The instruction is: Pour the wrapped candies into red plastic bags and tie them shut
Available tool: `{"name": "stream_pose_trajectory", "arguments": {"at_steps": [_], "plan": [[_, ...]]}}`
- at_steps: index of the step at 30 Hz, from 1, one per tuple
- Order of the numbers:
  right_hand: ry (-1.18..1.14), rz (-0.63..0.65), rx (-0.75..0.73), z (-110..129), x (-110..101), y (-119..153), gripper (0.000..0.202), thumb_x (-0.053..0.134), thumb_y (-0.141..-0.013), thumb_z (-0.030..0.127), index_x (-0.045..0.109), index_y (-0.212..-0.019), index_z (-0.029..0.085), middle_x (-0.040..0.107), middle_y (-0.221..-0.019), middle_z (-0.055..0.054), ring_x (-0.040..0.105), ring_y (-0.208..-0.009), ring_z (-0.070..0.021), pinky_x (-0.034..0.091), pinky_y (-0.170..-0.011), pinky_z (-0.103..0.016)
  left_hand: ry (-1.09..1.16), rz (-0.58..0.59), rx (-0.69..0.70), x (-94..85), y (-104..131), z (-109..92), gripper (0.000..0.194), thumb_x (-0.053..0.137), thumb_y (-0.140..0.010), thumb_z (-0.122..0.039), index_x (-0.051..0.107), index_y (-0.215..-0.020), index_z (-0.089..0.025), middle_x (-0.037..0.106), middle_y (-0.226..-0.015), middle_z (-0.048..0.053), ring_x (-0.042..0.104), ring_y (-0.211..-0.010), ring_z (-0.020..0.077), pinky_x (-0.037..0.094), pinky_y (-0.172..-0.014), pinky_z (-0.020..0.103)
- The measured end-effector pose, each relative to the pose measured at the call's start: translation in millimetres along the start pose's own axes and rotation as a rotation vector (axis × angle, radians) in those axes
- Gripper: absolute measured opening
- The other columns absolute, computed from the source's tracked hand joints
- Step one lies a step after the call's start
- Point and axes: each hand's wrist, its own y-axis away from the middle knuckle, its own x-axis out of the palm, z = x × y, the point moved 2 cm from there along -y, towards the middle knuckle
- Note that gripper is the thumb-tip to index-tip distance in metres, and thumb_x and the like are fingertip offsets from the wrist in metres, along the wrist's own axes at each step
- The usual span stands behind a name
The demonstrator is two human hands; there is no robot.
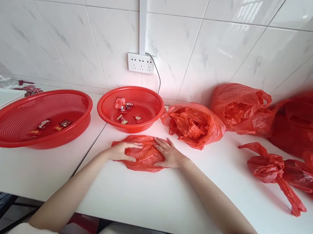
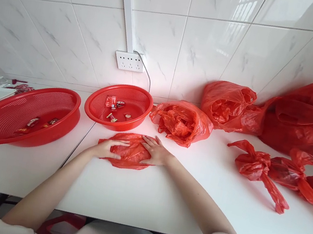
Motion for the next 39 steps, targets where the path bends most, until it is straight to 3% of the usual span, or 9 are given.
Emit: {"name": "stream_pose_trajectory", "arguments": {"at_steps": [2,5,8,10,13,18,26,34,39], "plan": [[-0.035,-0.033,-0.011,3,-6,2,0.089,0.055,-0.076,0.070,0.032,-0.147,0.020,0.021,-0.155,-0.015,0.017,-0.144,-0.0306,0.002,-0.115,-0.058,0.260,-0.095,-0.056,-7.4,-1,2,0.045,0.067,-0.074,-0.048,0.069,-0.110,-0.021,0.064,-0.122,0.011,0.054,-0.121,0.0278,0.040,-0.104,0.039],[-0.054,-0.171,-0.002,13,-26,1,0.057,0.048,-0.088,0.058,0.055,-0.130,0.021,0.031,-0.152,-0.015,0.026,-0.141,-0.0305,0.015,-0.113,-0.059,0.768,-0.227,-0.217,-18.6,-3,0,0.064,0.047,-0.082,-0.064,0.066,-0.110,-0.010,0.069,-0.108,0.020,0.068,-0.078,0.0199,0.056,-0.067,0.027],[-0.049,-0.377,-0.020,32,-58,-6,0.038,0.044,-0.094,0.045,0.063,-0.116,0.021,0.041,-0.145,-0.012,0.038,-0.134,-0.0270,0.030,-0.110,-0.052,1.121,-0.277,-0.344,-26.5,-6,-5,0.073,0.041,-0.081,-0.069,0.063,-0.107,-0.004,0.067,-0.107,0.026,0.053,-0.042,0.0090,0.041,-0.032,0.020],[-0.071,-0.465,-0.049,48,-80,-13,0.032,0.046,-0.094,0.040,0.062,-0.116,0.022,0.047,-0.140,-0.010,0.046,-0.127,-0.0252,0.038,-0.105,-0.048,1.186,-0.411,-0.298,-31.3,-8,-9,0.057,0.050,-0.083,-0.056,0.063,-0.106,-0.006,0.067,-0.107,0.024,0.058,-0.048,0.0095,0.046,-0.038,0.017],[-0.137,-0.533,-0.116,71,-105,-20,0.027,0.047,-0.094,0.035,0.061,-0.114,0.023,0.054,-0.133,-0.008,0.051,-0.120,-0.0233,0.041,-0.103,-0.045,1.196,-0.594,-0.153,-32.1,-13,-13,0.033,0.056,-0.081,-0.031,0.061,-0.107,-0.012,0.069,-0.106,0.015,0.070,-0.079,0.0180,0.059,-0.070,0.026],[-0.219,-0.509,-0.189,87,-116,-13,0.025,0.047,-0.094,0.030,0.061,-0.114,0.023,0.054,-0.132,-0.008,0.053,-0.119,-0.0218,0.046,-0.099,-0.041,1.231,-0.626,-0.109,-17.1,-17,-11,0.023,0.050,-0.077,-0.016,0.061,-0.097,-0.012,0.070,-0.102,0.012,0.068,-0.093,0.0210,0.059,-0.081,0.033],[-0.189,-0.551,-0.048,55,-119,-5,0.025,0.046,-0.094,0.033,0.062,-0.111,0.023,0.056,-0.128,-0.009,0.057,-0.114,-0.0236,0.048,-0.097,-0.042,1.126,-0.573,-0.046,8.2,-13,-22,0.011,0.051,-0.077,-0.017,0.060,-0.083,-0.014,0.070,-0.104,0.009,0.064,-0.103,0.0251,0.055,-0.090,0.047],[-0.122,-0.543,0.046,50,-109,-11,0.028,0.045,-0.094,0.029,0.059,-0.117,0.021,0.056,-0.127,-0.009,0.055,-0.115,-0.0225,0.047,-0.098,-0.037,1.148,-0.471,-0.041,39.6,-19,-38,0.025,0.052,-0.077,-0.018,0.065,-0.099,-0.016,0.069,-0.111,0.008,0.058,-0.115,0.0303,0.052,-0.093,0.050],[-0.014,-0.474,0.169,50,-81,-30,0.036,0.047,-0.094,0.031,0.053,-0.126,0.017,0.059,-0.124,-0.013,0.057,-0.113,-0.0261,0.043,-0.099,-0.042,1.130,-0.368,-0.039,58.9,-22,-43,0.041,0.051,-0.078,-0.016,0.060,-0.118,-0.018,0.067,-0.116,0.009,0.057,-0.117,0.0323,0.049,-0.096,0.053]]}}
